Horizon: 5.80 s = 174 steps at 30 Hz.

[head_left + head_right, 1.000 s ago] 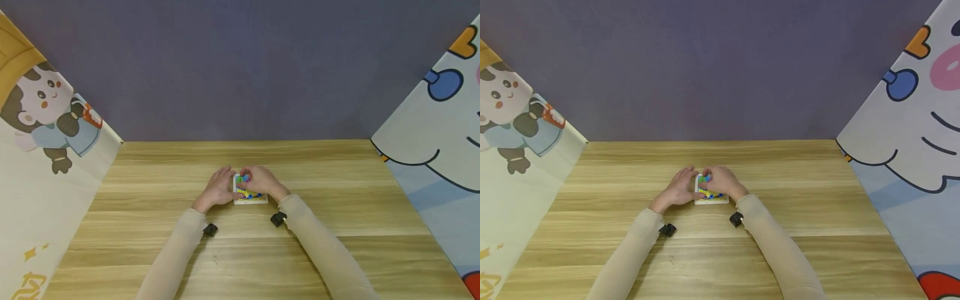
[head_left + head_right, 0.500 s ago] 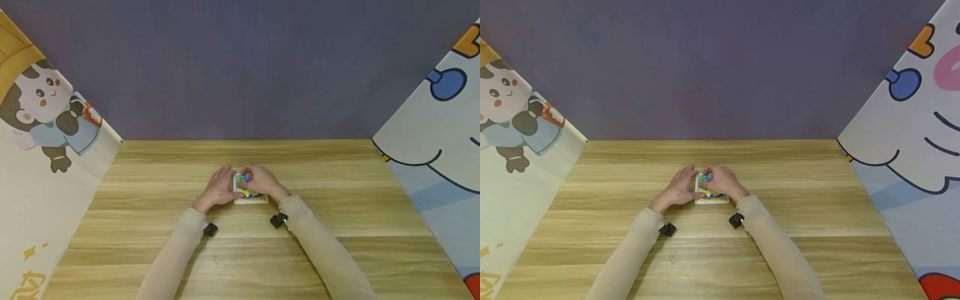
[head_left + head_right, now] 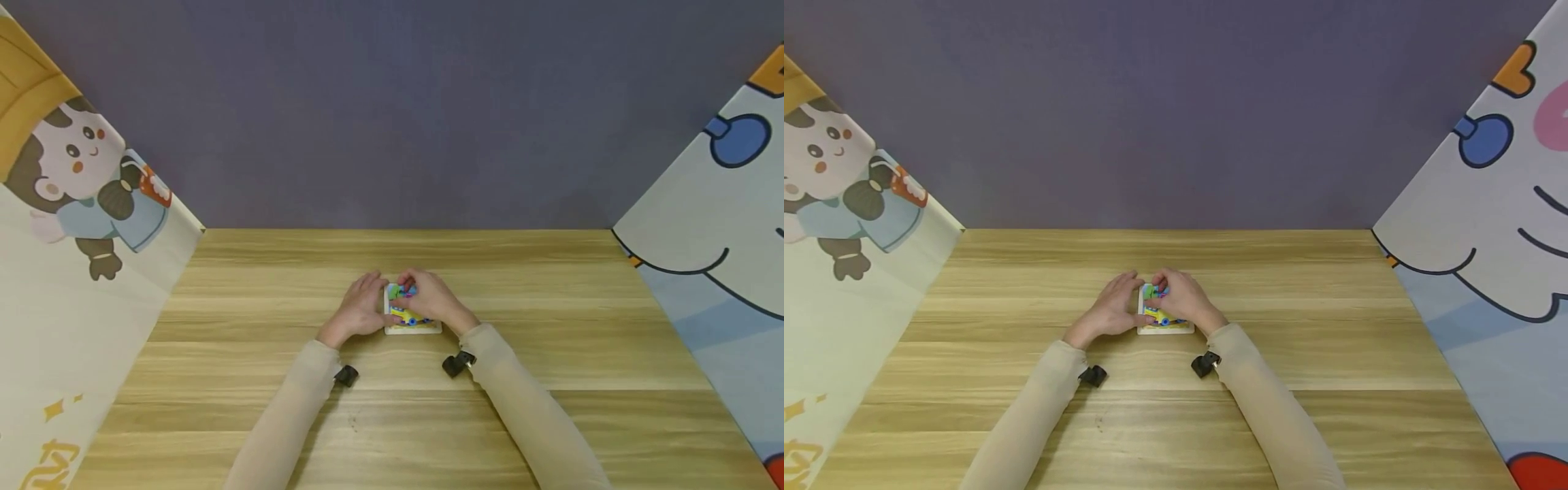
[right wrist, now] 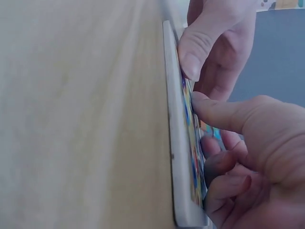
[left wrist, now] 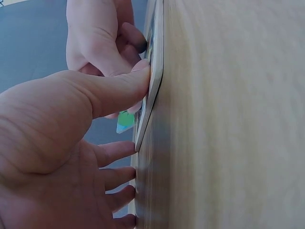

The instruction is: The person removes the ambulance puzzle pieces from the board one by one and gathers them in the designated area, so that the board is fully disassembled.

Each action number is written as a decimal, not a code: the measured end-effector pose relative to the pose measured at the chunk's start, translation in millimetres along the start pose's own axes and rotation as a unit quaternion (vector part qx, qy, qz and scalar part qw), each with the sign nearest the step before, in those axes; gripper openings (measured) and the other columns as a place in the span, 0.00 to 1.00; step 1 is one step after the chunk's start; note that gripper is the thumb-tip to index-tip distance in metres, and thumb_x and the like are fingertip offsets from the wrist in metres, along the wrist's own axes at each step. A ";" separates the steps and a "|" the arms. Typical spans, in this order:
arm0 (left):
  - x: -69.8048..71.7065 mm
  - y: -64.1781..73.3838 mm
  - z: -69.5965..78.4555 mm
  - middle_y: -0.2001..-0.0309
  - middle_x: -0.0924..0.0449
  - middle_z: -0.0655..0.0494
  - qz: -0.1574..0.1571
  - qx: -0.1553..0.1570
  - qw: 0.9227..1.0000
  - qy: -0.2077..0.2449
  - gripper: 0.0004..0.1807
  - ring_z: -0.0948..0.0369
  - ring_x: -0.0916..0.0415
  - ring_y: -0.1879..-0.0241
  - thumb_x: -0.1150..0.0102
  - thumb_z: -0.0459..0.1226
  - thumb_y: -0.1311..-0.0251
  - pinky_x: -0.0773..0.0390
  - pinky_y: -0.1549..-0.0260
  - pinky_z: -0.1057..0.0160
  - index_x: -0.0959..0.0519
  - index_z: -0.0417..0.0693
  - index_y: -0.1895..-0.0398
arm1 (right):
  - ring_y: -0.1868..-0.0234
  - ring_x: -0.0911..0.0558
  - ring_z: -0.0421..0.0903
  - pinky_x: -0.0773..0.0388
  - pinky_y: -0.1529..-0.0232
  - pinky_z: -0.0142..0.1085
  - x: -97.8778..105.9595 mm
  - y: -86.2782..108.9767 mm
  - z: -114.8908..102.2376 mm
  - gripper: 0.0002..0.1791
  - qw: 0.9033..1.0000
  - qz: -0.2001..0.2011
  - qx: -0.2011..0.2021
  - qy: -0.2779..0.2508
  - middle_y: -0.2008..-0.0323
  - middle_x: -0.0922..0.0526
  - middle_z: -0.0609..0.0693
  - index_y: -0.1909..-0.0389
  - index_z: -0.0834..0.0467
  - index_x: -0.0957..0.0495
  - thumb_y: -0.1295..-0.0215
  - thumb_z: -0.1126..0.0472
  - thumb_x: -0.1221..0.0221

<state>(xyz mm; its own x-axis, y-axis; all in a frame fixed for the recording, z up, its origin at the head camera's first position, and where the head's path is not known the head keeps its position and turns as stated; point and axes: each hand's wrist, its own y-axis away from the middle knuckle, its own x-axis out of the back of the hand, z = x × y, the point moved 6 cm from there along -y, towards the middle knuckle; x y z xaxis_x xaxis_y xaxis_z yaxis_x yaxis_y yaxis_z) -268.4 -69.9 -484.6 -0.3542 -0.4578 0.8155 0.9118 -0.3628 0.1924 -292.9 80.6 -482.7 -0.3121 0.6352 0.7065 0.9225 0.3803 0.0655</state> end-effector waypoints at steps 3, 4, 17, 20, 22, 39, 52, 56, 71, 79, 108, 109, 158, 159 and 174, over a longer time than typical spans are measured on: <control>-0.5 -0.9 -0.5 0.14 0.51 0.39 0.000 0.003 1.000 0.000 0.48 0.42 0.56 0.14 0.27 0.51 0.36 0.56 0.15 0.42 0.37 0.39 0.20 | 0.55 0.16 0.46 0.17 0.48 0.43 0.4 -1.0 3.7 0.22 0.999 -0.005 0.012 -0.032 0.55 0.13 0.51 0.45 0.57 0.19 0.35 0.55 0.25; -0.3 -1.3 -0.5 0.14 0.50 0.39 0.001 0.002 1.000 0.002 0.48 0.42 0.56 0.14 0.27 0.51 0.36 0.56 0.15 0.42 0.37 0.39 0.20 | 0.55 0.16 0.46 0.17 0.49 0.42 0.5 -1.2 5.5 0.21 0.999 -0.006 0.016 -0.046 0.55 0.13 0.51 0.44 0.58 0.18 0.35 0.57 0.25; -0.9 -0.3 -1.3 0.14 0.51 0.40 -0.006 0.002 1.000 0.011 0.48 0.43 0.58 0.13 0.27 0.51 0.36 0.57 0.15 0.41 0.38 0.40 0.19 | 0.49 0.14 0.48 0.16 0.48 0.41 2.0 2.9 20.4 0.22 0.991 -0.008 0.003 -0.130 0.50 0.11 0.54 0.37 0.58 0.17 0.30 0.61 0.31; -0.5 0.1 -1.5 0.13 0.52 0.41 -0.007 0.004 1.000 0.013 0.48 0.43 0.59 0.13 0.27 0.51 0.35 0.58 0.15 0.40 0.38 0.40 0.19 | 0.49 0.14 0.49 0.16 0.49 0.40 2.4 4.0 20.4 0.22 0.990 -0.010 0.003 -0.139 0.49 0.12 0.55 0.36 0.59 0.18 0.29 0.61 0.31; -0.2 0.4 -1.4 0.13 0.52 0.41 -0.006 0.005 1.000 0.015 0.48 0.43 0.59 0.13 0.27 0.51 0.35 0.57 0.15 0.40 0.38 0.41 0.19 | 0.50 0.14 0.49 0.16 0.50 0.39 2.9 4.2 20.2 0.22 0.990 -0.011 0.002 -0.141 0.49 0.12 0.55 0.36 0.59 0.18 0.29 0.60 0.31; 0.1 1.4 -1.2 0.13 0.53 0.42 -0.003 0.003 1.000 0.017 0.48 0.42 0.58 0.13 0.27 0.51 0.35 0.56 0.15 0.39 0.38 0.41 0.19 | 0.49 0.14 0.48 0.17 0.48 0.38 7.1 5.9 26.7 0.23 0.984 -0.025 -0.011 -0.176 0.47 0.12 0.55 0.35 0.57 0.19 0.29 0.58 0.31; 2.3 3.7 -1.5 0.13 0.54 0.41 -0.005 -0.005 1.000 0.017 0.46 0.42 0.59 0.13 0.28 0.51 0.35 0.58 0.15 0.38 0.36 0.46 0.18 | 0.39 0.16 0.54 0.16 0.43 0.43 21.8 13.6 38.9 0.25 0.980 -0.024 -0.022 -0.197 0.41 0.14 0.57 0.32 0.56 0.20 0.27 0.58 0.32; 2.8 4.7 -0.4 0.13 0.55 0.40 -0.007 -0.014 1.000 0.019 0.44 0.41 0.60 0.13 0.28 0.51 0.34 0.59 0.16 0.36 0.35 0.49 0.18 | 0.40 0.17 0.53 0.16 0.47 0.38 23.8 16.4 44.0 0.25 0.977 -0.029 -0.029 -0.209 0.41 0.15 0.58 0.31 0.56 0.21 0.27 0.58 0.32; 0.7 4.8 -0.1 0.13 0.55 0.40 -0.007 -0.025 0.999 0.029 0.43 0.42 0.62 0.13 0.27 0.51 0.36 0.61 0.16 0.37 0.32 0.51 0.20 | 0.45 0.17 0.50 0.20 0.58 0.35 45.7 29.6 74.4 0.27 0.976 -0.024 -0.062 -0.208 0.38 0.17 0.62 0.29 0.57 0.23 0.25 0.55 0.34; 0.0 5.1 -1.1 0.13 0.56 0.40 -0.010 -0.024 0.999 0.032 0.45 0.42 0.63 0.13 0.27 0.52 0.37 0.63 0.16 0.37 0.33 0.51 0.19 | 0.53 0.18 0.43 0.22 0.64 0.33 61.7 37.2 93.5 0.28 0.976 -0.022 -0.074 -0.205 0.36 0.19 0.65 0.27 0.60 0.26 0.24 0.58 0.35; -0.7 6.1 -1.8 0.13 0.56 0.41 -0.004 -0.028 0.999 0.036 0.43 0.42 0.63 0.13 0.28 0.51 0.36 0.62 0.15 0.37 0.32 0.53 0.20 | 0.55 0.17 0.42 0.19 0.63 0.33 129.3 67.0 139.9 0.30 0.988 -0.014 -0.103 -0.111 0.35 0.21 0.69 0.26 0.65 0.29 0.21 0.56 0.38; -0.6 6.0 -1.7 0.13 0.56 0.41 -0.004 -0.028 0.999 0.035 0.43 0.42 0.63 0.13 0.28 0.51 0.36 0.62 0.15 0.38 0.32 0.53 0.19 | 0.55 0.18 0.43 0.19 0.63 0.33 130.7 67.7 140.3 0.30 0.989 -0.015 -0.103 -0.107 0.35 0.21 0.69 0.25 0.65 0.29 0.21 0.56 0.38; -1.2 7.0 -0.9 0.12 0.57 0.42 -0.005 -0.022 0.999 0.037 0.43 0.43 0.63 0.13 0.28 0.51 0.36 0.63 0.15 0.38 0.32 0.53 0.19 | 0.79 0.34 0.37 0.31 0.79 0.32 133.7 68.0 163.2 0.30 0.980 -0.031 -0.123 -0.155 0.52 0.25 0.55 0.24 0.61 0.31 0.20 0.53 0.39; -1.1 7.0 -0.8 0.12 0.57 0.42 -0.005 -0.021 0.999 0.037 0.43 0.43 0.63 0.13 0.28 0.51 0.36 0.63 0.15 0.38 0.32 0.53 0.19 | 0.79 0.33 0.37 0.30 0.79 0.32 133.9 68.1 163.2 0.30 0.980 -0.029 -0.121 -0.156 0.52 0.25 0.55 0.24 0.61 0.31 0.20 0.54 0.39; -2.3 6.7 -0.6 0.13 0.56 0.41 -0.007 -0.020 0.999 0.033 0.43 0.42 0.63 0.13 0.29 0.51 0.35 0.63 0.15 0.38 0.33 0.53 0.19 | 0.74 0.28 0.38 0.25 0.76 0.32 133.5 72.2 163.2 0.28 0.977 0.001 -0.112 -0.184 0.55 0.19 0.49 0.28 0.63 0.28 0.21 0.53 0.38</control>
<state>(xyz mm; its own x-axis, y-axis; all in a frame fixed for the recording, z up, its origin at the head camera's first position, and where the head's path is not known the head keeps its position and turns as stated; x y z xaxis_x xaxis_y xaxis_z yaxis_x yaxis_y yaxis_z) -261.6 -71.9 -485.5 -0.3818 -0.5045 0.7744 0.8979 -0.4012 0.1813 -305.0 302.5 -498.7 -0.3324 0.8498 0.4092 0.9369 0.2479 0.2464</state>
